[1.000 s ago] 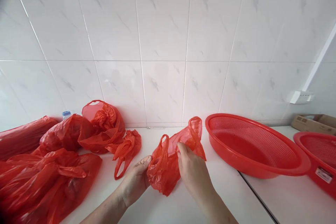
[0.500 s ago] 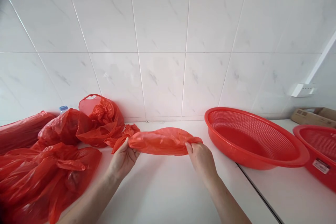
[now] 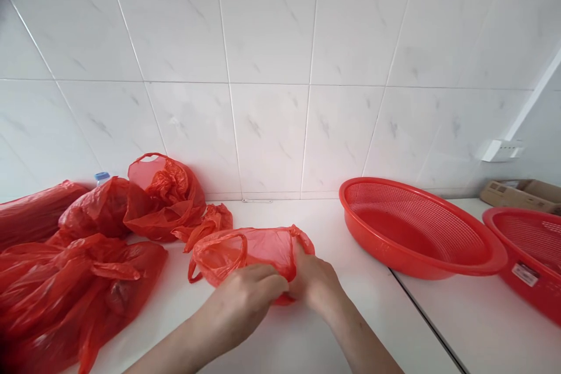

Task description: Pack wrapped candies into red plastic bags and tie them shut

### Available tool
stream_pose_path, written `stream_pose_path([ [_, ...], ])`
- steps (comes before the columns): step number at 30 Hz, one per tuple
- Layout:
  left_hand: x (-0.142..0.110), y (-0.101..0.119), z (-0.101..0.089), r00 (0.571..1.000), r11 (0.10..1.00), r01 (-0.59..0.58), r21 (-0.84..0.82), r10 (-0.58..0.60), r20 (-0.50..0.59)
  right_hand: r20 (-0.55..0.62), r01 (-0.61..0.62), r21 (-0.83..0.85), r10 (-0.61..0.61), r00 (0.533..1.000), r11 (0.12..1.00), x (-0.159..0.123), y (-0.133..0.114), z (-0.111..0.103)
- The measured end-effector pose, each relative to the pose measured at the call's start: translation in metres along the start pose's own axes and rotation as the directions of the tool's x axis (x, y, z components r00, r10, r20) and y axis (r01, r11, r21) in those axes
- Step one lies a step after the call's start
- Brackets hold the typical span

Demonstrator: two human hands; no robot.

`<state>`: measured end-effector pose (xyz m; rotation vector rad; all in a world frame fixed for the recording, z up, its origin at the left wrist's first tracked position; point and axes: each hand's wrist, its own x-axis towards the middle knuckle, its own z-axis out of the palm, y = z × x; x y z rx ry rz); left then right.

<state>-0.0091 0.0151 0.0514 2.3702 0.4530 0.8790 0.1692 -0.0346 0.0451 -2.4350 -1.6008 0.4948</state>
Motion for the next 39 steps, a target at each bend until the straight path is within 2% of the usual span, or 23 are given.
stream_pose_path([
  [1, -0.001, -0.003, 0.008, 0.994, 0.995, -0.003, 0.095, -0.007, 0.111, 0.023, 0.014, -0.002, -0.014, 1.000, 1.000, -0.003, 0.000, 0.000],
  [2, -0.001, -0.009, 0.014, 0.988, 0.988, 0.033, 0.150, -0.055, 0.141, 0.043, 0.036, 0.000, -0.036, 0.998, 0.999, -0.006, 0.001, 0.001],
  [4, 0.000, -0.028, 0.020, 0.983, 0.965, 0.152, 0.213, -0.169, 0.064, 0.071, 0.088, 0.007, -0.089, 0.994, 0.996, -0.010, 0.008, 0.002],
  [7, 0.001, -0.055, 0.012, 0.953, 0.899, 0.294, 0.323, -0.303, -0.023, 0.093, 0.184, 0.035, -0.186, 0.978, 0.982, -0.012, 0.025, 0.004],
  [9, 0.001, -0.061, 0.003, 0.935, 0.860, 0.333, 0.386, -0.355, -0.014, 0.092, 0.221, 0.072, -0.228, 0.969, 0.973, -0.011, 0.033, 0.002],
  [11, 0.000, -0.056, -0.002, 0.924, 0.837, 0.336, 0.431, -0.381, 0.020, 0.095, 0.228, 0.123, -0.240, 0.966, 0.966, -0.015, 0.036, -0.005],
  [13, -0.001, -0.045, -0.003, 0.918, 0.825, 0.323, 0.464, -0.391, 0.057, 0.072, 0.223, 0.154, -0.236, 0.969, 0.963, -0.024, 0.030, -0.015],
  [16, 0.000, -0.031, 0.001, 0.914, 0.821, 0.292, 0.491, -0.390, 0.108, -0.069, 0.249, 0.147, -0.242, 0.968, 0.957, -0.042, 0.011, -0.028],
  [18, 0.000, -0.026, 0.005, 0.916, 0.829, 0.265, 0.492, -0.375, 0.139, -0.141, 0.279, 0.124, -0.262, 0.955, 0.952, -0.049, -0.003, -0.029],
  [20, -0.001, -0.026, 0.007, 0.921, 0.842, 0.234, 0.486, -0.352, 0.167, -0.129, 0.312, 0.109, -0.298, 0.946, 0.944, -0.046, -0.009, -0.021],
  [24, -0.004, -0.033, 0.002, 0.929, 0.858, 0.201, 0.473, -0.320, 0.185, -0.013, 0.319, 0.036, -0.319, 0.948, 0.947, -0.013, 0.009, 0.007],
  [27, -0.006, -0.040, -0.007, 0.932, 0.867, 0.213, 0.450, -0.319, 0.173, 0.002, 0.314, 0.045, -0.315, 0.949, 0.948, 0.012, 0.032, 0.020],
  [30, -0.007, -0.045, -0.014, 0.937, 0.877, 0.246, 0.413, -0.325, 0.132, -0.026, 0.346, 0.090, -0.345, 0.938, 0.934, 0.016, 0.041, 0.017],
  [33, -0.005, -0.046, -0.019, 0.947, 0.892, 0.276, 0.358, -0.317, 0.059, -0.070, 0.360, 0.137, -0.353, 0.933, 0.923, 0.004, 0.035, 0.006],
  [36, -0.001, -0.041, -0.024, 0.953, 0.911, 0.288, 0.296, -0.302, 0.003, -0.182, 0.370, 0.222, -0.335, 0.925, 0.902, -0.008, 0.023, -0.008],
  [39, 0.002, -0.032, -0.029, 0.952, 0.920, 0.302, 0.249, -0.305, -0.029, -0.374, 0.392, 0.217, -0.295, 0.879, 0.894, -0.013, 0.016, -0.017],
])
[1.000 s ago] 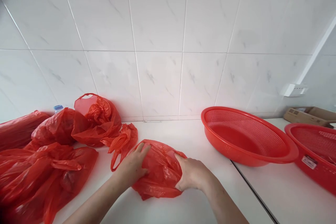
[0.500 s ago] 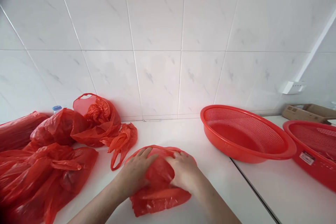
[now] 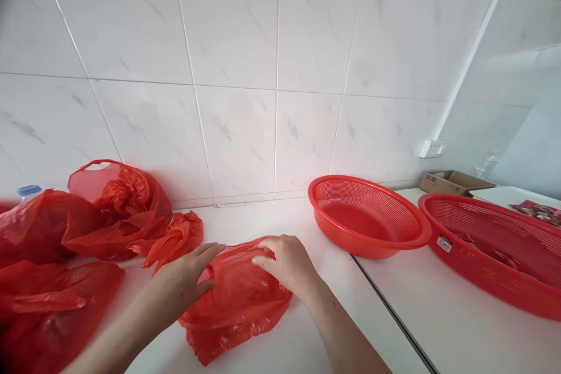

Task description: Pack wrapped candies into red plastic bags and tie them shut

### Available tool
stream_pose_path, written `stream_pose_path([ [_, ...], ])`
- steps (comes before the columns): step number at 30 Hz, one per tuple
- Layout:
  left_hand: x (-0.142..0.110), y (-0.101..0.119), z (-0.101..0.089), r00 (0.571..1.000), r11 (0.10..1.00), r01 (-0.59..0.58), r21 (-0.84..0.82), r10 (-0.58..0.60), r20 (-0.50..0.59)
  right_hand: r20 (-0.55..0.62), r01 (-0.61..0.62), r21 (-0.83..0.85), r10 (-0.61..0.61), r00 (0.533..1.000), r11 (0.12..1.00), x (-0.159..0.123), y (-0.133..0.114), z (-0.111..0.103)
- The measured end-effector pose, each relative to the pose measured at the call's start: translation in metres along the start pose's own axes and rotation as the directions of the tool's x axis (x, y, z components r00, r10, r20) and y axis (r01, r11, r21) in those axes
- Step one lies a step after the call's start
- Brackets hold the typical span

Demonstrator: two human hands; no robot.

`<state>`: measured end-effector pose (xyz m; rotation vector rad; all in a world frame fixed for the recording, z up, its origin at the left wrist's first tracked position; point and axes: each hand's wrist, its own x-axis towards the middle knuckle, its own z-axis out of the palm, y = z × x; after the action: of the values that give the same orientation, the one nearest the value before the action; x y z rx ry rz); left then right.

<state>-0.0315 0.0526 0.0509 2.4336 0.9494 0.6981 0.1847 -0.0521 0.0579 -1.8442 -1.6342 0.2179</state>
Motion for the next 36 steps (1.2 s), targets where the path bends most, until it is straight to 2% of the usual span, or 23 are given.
stream_pose_path([
  [4, -0.001, 0.009, -0.005, 0.999, 0.999, -0.044, 0.028, 0.044, 0.000, -0.255, 0.012, -0.158, -0.052, 0.966, 0.987, 0.006, 0.008, -0.009],
  [7, -0.003, 0.017, 0.001, 0.982, 0.983, -0.179, 0.042, 0.181, -0.045, -0.408, -0.066, -0.299, -0.065, 0.911, 0.952, 0.009, 0.024, -0.025],
  [10, -0.009, 0.031, 0.013, 0.934, 0.935, -0.354, -0.019, 0.352, -0.064, -0.502, -0.190, -0.361, -0.019, 0.865, 0.913, 0.007, 0.042, -0.051],
  [12, -0.016, 0.044, 0.025, 0.877, 0.877, -0.479, -0.034, 0.478, -0.039, -0.534, -0.305, -0.392, 0.055, 0.844, 0.868, 0.002, 0.055, -0.070],
  [15, -0.030, 0.059, 0.045, 0.741, 0.744, -0.668, 0.006, 0.666, 0.085, -0.484, -0.457, -0.406, 0.238, 0.842, 0.792, -0.011, 0.073, -0.087],
  [18, -0.040, 0.065, 0.066, 0.598, 0.605, -0.796, 0.009, 0.785, 0.159, -0.381, -0.476, -0.441, 0.321, 0.867, 0.761, -0.030, 0.087, -0.089],
  [20, -0.045, 0.063, 0.077, 0.553, 0.550, -0.833, 0.055, 0.827, 0.105, -0.332, -0.433, -0.485, 0.299, 0.895, 0.760, -0.044, 0.093, -0.083],
  [22, -0.047, 0.059, 0.085, 0.539, 0.527, -0.836, 0.154, 0.841, 0.046, -0.280, -0.354, -0.546, 0.233, 0.931, 0.759, -0.058, 0.095, -0.075],
  [24, -0.048, 0.053, 0.089, 0.545, 0.520, -0.817, 0.249, 0.838, 0.039, -0.237, -0.264, -0.616, 0.146, 0.961, 0.742, -0.072, 0.093, -0.067],
  [28, -0.048, 0.042, 0.094, 0.605, 0.551, -0.755, 0.356, 0.794, 0.054, -0.192, -0.201, -0.730, 0.086, 0.978, 0.653, -0.099, 0.078, -0.052],
  [30, -0.047, 0.038, 0.098, 0.631, 0.572, -0.735, 0.364, 0.774, 0.059, -0.164, -0.195, -0.753, 0.108, 0.981, 0.629, -0.111, 0.065, -0.045],
  [32, -0.047, 0.034, 0.102, 0.640, 0.574, -0.735, 0.362, 0.763, 0.090, -0.152, -0.227, -0.733, 0.170, 0.974, 0.641, -0.122, 0.050, -0.042],
  [34, -0.047, 0.033, 0.104, 0.627, 0.553, -0.750, 0.363, 0.769, 0.123, -0.128, -0.304, -0.654, 0.295, 0.947, 0.693, -0.131, 0.032, -0.045],
  [36, -0.048, 0.033, 0.105, 0.617, 0.546, -0.754, 0.364, 0.780, 0.109, -0.061, -0.383, -0.501, 0.409, 0.910, 0.776, -0.138, 0.014, -0.057],
])
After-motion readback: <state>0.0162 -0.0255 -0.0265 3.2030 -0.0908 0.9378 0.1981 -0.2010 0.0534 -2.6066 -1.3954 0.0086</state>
